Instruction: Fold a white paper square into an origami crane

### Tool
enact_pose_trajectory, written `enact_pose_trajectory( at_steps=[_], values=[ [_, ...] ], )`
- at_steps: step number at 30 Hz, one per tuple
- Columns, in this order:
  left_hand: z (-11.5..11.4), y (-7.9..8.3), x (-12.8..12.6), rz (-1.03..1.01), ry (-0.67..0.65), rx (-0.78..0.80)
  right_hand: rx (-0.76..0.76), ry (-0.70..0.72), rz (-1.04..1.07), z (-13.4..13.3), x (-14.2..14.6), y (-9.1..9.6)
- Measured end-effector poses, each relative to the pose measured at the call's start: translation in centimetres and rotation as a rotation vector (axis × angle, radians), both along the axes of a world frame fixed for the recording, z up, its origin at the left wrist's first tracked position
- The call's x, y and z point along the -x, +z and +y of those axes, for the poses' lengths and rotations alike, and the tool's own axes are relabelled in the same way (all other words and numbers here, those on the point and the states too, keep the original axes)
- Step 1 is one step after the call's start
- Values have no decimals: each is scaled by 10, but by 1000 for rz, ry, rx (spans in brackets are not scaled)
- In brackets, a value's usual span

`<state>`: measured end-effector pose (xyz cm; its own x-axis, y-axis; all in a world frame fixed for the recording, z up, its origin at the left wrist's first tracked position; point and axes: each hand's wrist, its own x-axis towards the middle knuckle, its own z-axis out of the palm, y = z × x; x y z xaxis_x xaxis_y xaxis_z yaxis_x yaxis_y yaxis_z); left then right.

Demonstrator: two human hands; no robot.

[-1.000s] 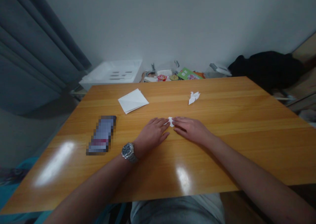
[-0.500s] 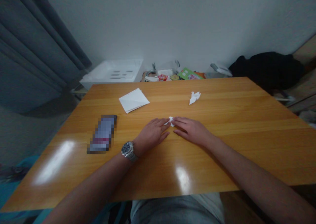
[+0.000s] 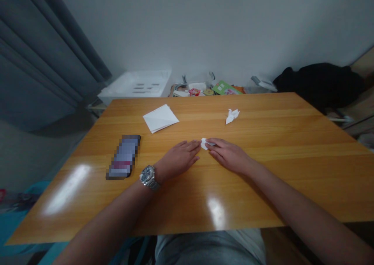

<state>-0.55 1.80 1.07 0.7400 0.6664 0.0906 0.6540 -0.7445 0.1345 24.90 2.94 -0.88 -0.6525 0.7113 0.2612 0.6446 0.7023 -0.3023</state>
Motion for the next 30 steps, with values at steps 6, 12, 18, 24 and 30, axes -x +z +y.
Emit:
enact_pose_trajectory(
  at_steps=[6, 12, 18, 24, 30],
  values=[
    [0, 0, 2, -9, 14, 2, 80, 28, 35, 8, -10, -6],
    [-1, 3, -1, 19, 19, -44, 113, 73, 1, 14, -21, -2],
    [1, 1, -8, 11, 47, -46, 124, 89, 18, 13, -24, 0],
    [8, -5, -12, -43, 72, -70, 117, 92, 12, 14, -23, -1],
    [12, -7, -15, -79, 67, -88, 50, 103, 19, 14, -21, -4]
  ],
)
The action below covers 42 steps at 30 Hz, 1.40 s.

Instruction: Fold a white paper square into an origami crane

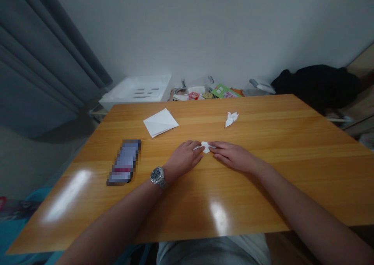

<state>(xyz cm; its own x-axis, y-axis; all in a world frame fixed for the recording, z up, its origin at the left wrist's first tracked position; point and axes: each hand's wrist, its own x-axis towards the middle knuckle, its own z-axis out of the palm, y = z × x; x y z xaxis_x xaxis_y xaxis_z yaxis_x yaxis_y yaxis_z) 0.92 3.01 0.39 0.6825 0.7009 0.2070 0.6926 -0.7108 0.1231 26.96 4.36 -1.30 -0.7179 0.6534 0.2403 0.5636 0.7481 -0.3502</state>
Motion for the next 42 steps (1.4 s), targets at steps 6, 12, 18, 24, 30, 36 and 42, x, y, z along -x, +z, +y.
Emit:
enact_pose_trajectory(
  at_steps=[6, 12, 18, 24, 30, 36, 42],
  values=[
    [2, -2, 1, -3, -1, 3, -55, 17, 6, 1, 1, 1],
    [3, -2, 2, -13, -18, 17, -64, 43, 15, -1, 6, 3],
    [4, -1, 3, 4, -43, 34, -65, 33, 55, -3, 8, 2],
    [3, -1, 3, -12, -34, 7, -45, 7, 72, -2, 13, 2],
    [2, -2, 3, -47, -42, 1, -96, 18, 77, -1, 14, -2],
    [2, -6, 2, -111, -10, 12, -60, -49, 143, -2, 16, -2],
    [2, -3, 0, -205, 60, 14, 31, -105, 223, -8, 21, 7]
  ],
)
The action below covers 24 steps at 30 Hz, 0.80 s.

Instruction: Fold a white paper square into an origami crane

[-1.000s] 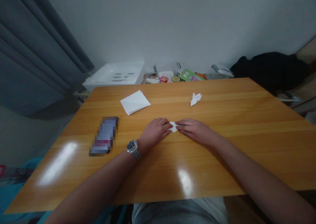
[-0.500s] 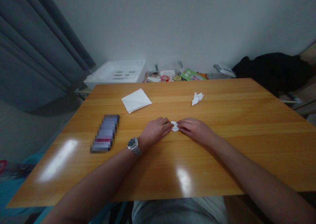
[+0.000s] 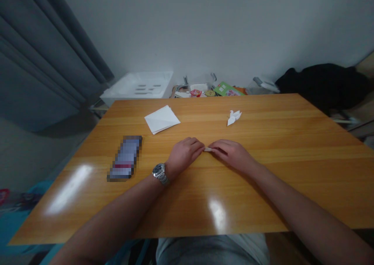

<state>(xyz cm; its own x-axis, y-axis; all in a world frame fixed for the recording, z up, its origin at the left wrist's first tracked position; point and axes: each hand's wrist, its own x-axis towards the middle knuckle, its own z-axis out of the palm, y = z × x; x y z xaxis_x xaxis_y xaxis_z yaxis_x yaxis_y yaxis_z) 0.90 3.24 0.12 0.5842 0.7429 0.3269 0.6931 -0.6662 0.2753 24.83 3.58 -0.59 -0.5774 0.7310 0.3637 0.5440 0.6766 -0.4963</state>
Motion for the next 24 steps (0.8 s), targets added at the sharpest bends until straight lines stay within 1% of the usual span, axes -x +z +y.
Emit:
enact_pose_trajectory(
  at_steps=[3, 6, 10, 13, 15, 17, 20, 24],
  values=[
    [-1, 1, -1, -34, 17, 4, 16, -25, 57, -2, 3, 4],
    [-2, 1, -2, -61, 21, 13, 61, -88, 111, -1, 4, 4],
    [-1, 1, -2, -122, 22, -57, 135, -202, 95, 4, 1, -1],
    [-1, -1, -1, -91, -12, -105, 153, -259, 55, 8, -2, -6],
    [-1, -3, -1, -36, -57, -99, 155, -283, 34, 10, -4, -8],
    [-2, -5, -2, 19, -89, -80, 154, -292, 29, 11, -4, -10],
    [-4, -7, -4, 81, -103, -49, 143, -279, 54, 12, -4, -12],
    [-4, -7, -3, 106, -104, -20, 114, -206, 61, 12, -4, -13]
  ],
)
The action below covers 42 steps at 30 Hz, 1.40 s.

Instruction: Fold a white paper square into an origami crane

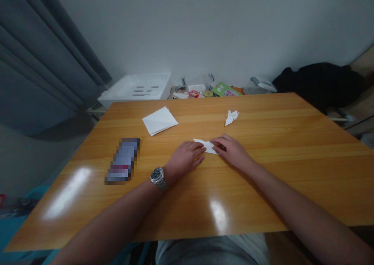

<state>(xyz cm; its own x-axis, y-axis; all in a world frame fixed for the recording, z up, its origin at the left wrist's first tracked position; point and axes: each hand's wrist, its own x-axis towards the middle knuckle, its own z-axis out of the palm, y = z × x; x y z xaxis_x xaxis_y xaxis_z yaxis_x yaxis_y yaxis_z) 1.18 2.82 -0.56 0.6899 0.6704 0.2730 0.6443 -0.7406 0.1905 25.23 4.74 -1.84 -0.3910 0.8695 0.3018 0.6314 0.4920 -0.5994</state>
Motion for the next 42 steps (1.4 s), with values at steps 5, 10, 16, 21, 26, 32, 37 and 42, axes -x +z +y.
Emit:
enact_pose_trajectory(
  at_steps=[5, 10, 16, 21, 26, 32, 37, 42],
  values=[
    [0, -1, 1, -20, 14, 29, -57, 79, -35, -1, -2, -2],
    [-1, -1, 0, -55, 36, 65, -15, 126, -28, -2, -2, -2],
    [0, -3, 1, -84, 33, 77, -4, 138, -27, -2, -2, -1],
    [1, -3, 1, -118, 24, 97, -9, 148, -21, -1, -2, -3],
    [1, -1, 0, -174, 22, 111, -20, 161, -12, -1, -3, -3],
    [2, 4, -2, -263, 60, 159, -24, 159, -15, -1, -2, -3],
    [3, 3, -1, -287, 73, 173, -22, 155, -33, -3, -1, 0],
    [6, -4, 1, -242, 63, 154, -36, 168, -21, -4, 0, 0]
  ],
)
